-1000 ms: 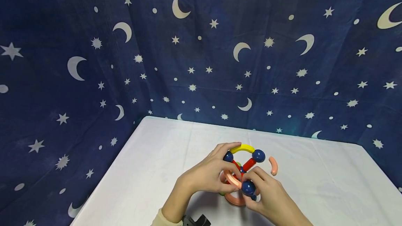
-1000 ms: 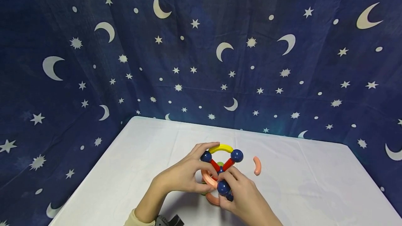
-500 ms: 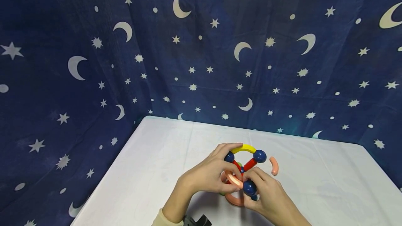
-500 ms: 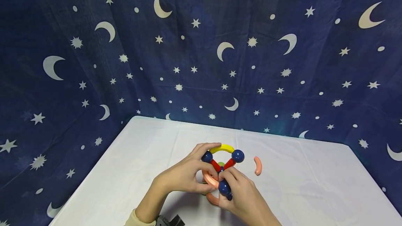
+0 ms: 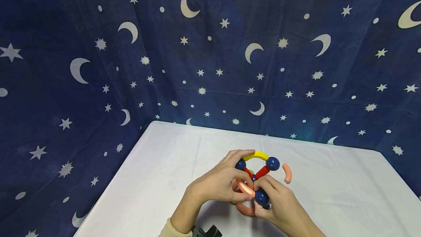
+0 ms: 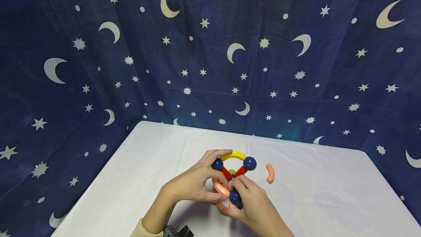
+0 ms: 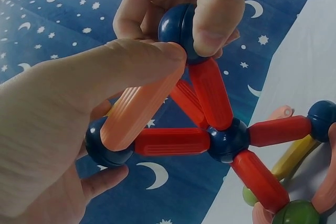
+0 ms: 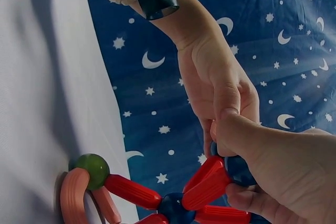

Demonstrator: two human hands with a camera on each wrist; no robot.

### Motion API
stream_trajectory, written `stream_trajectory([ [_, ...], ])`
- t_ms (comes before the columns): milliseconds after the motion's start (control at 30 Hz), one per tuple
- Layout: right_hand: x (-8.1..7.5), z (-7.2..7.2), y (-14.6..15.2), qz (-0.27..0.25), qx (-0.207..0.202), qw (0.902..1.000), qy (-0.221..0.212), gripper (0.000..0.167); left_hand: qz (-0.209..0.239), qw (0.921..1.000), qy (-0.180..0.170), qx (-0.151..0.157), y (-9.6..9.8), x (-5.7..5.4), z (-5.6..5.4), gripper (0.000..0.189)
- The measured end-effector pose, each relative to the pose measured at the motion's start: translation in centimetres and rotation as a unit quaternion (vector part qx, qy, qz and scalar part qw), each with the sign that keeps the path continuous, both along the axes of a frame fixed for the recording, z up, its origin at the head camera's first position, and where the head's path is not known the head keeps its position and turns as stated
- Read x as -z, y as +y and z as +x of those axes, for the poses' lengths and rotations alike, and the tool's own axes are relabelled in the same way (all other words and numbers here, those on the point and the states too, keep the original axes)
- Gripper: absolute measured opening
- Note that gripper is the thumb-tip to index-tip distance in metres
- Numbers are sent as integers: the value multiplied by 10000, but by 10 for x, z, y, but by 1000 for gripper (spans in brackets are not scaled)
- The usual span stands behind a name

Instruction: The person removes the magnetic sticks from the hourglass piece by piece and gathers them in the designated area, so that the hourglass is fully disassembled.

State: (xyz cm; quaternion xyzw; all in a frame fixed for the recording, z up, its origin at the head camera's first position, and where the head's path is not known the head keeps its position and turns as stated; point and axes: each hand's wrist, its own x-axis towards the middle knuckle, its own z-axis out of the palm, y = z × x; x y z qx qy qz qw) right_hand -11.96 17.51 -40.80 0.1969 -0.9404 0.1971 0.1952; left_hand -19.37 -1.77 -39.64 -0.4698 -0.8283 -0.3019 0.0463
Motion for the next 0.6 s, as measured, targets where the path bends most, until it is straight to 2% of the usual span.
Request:
stream_trajectory([
  [200,-1,0,-1,-19,57,10000,-60,37,-12,10000,2,-8,0,0,0,14],
  [600,-3,1,2,78,-102,9999,-113,35,-58,10000,-16,21,0,0,0,15],
])
